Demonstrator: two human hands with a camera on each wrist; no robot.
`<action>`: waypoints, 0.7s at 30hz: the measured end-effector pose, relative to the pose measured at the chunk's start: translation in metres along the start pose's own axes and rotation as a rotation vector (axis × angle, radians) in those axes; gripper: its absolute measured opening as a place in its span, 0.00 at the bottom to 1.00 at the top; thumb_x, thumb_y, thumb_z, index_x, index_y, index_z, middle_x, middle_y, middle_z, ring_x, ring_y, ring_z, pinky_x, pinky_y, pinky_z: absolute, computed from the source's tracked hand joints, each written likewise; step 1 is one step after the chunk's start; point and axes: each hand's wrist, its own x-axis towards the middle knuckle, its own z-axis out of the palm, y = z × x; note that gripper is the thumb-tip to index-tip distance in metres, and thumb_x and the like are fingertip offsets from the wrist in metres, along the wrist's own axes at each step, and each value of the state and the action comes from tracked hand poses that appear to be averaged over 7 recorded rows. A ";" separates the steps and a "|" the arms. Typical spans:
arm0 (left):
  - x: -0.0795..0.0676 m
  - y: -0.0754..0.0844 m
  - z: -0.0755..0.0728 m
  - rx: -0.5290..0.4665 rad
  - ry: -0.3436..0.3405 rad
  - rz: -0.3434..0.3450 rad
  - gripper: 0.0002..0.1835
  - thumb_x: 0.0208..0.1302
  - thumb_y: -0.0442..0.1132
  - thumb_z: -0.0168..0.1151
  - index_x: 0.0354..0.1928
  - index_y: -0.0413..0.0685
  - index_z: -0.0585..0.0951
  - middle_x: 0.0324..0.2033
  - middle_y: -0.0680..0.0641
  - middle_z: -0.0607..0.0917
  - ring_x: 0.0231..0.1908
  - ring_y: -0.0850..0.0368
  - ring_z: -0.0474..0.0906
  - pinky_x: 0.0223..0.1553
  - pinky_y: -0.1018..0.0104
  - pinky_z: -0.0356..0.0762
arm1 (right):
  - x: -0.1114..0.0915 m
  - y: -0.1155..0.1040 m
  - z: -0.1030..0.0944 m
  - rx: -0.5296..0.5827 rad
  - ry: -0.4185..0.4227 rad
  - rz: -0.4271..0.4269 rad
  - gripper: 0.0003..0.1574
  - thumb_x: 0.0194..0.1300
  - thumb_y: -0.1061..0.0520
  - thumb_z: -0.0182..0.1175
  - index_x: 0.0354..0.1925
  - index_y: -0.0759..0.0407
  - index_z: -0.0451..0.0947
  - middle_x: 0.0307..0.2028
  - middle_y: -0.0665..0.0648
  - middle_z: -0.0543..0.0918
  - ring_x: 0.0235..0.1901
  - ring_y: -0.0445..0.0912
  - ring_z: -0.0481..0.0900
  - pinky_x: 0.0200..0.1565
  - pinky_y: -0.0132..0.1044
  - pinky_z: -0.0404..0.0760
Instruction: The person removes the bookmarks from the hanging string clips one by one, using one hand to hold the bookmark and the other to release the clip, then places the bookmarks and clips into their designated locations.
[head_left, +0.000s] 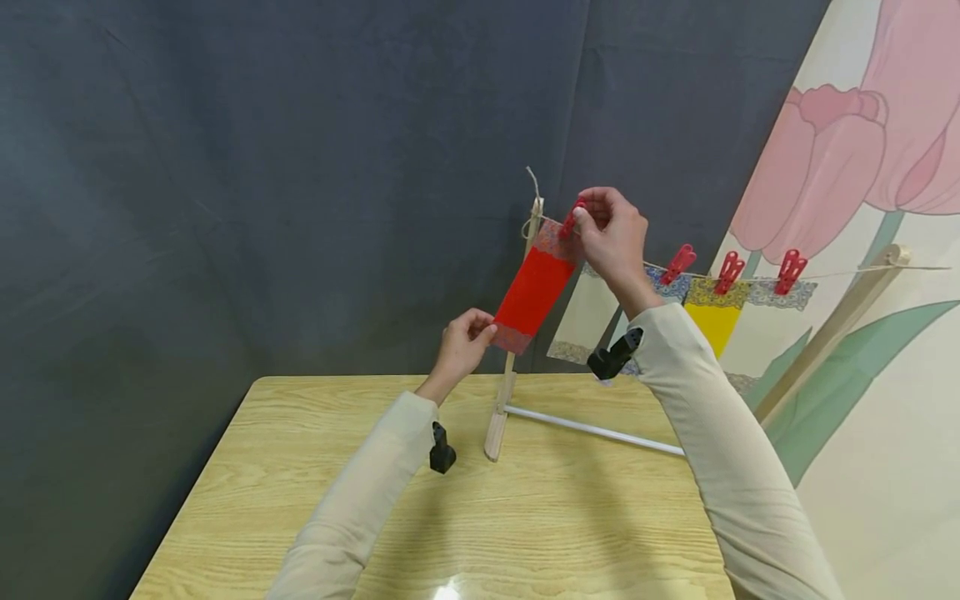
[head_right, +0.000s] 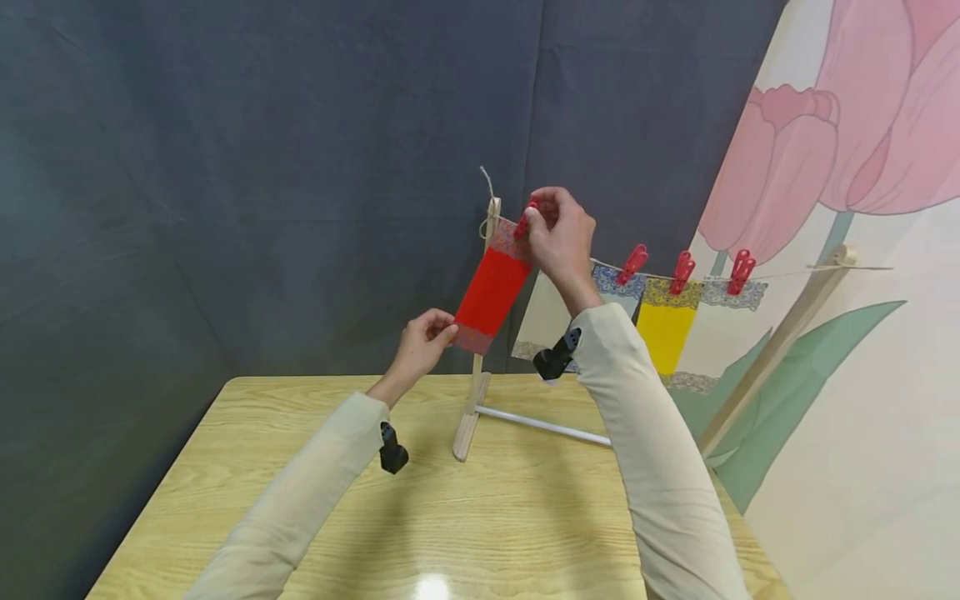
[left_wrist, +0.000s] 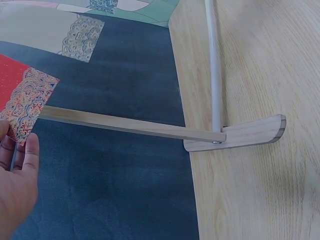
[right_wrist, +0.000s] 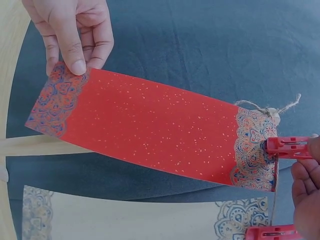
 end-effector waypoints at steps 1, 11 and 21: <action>0.000 0.000 0.000 0.002 -0.001 -0.001 0.04 0.59 0.35 0.58 0.35 0.44 0.78 0.28 0.50 0.79 0.26 0.56 0.74 0.27 0.69 0.76 | 0.000 0.000 0.000 0.004 0.004 0.003 0.15 0.63 0.54 0.53 0.47 0.57 0.74 0.38 0.54 0.78 0.36 0.41 0.74 0.41 0.30 0.72; 0.001 -0.005 -0.001 -0.005 0.001 -0.001 0.04 0.59 0.35 0.59 0.35 0.43 0.78 0.27 0.49 0.79 0.25 0.58 0.75 0.28 0.69 0.77 | -0.001 0.001 0.000 -0.002 0.048 0.006 0.15 0.63 0.52 0.52 0.47 0.57 0.74 0.38 0.53 0.78 0.36 0.41 0.74 0.41 0.30 0.73; 0.000 -0.002 -0.004 -0.012 0.006 0.005 0.04 0.58 0.34 0.58 0.35 0.42 0.78 0.27 0.48 0.79 0.25 0.57 0.75 0.27 0.69 0.77 | 0.001 0.002 -0.002 -0.001 0.118 -0.059 0.13 0.63 0.55 0.54 0.44 0.58 0.75 0.36 0.53 0.78 0.35 0.40 0.74 0.40 0.28 0.72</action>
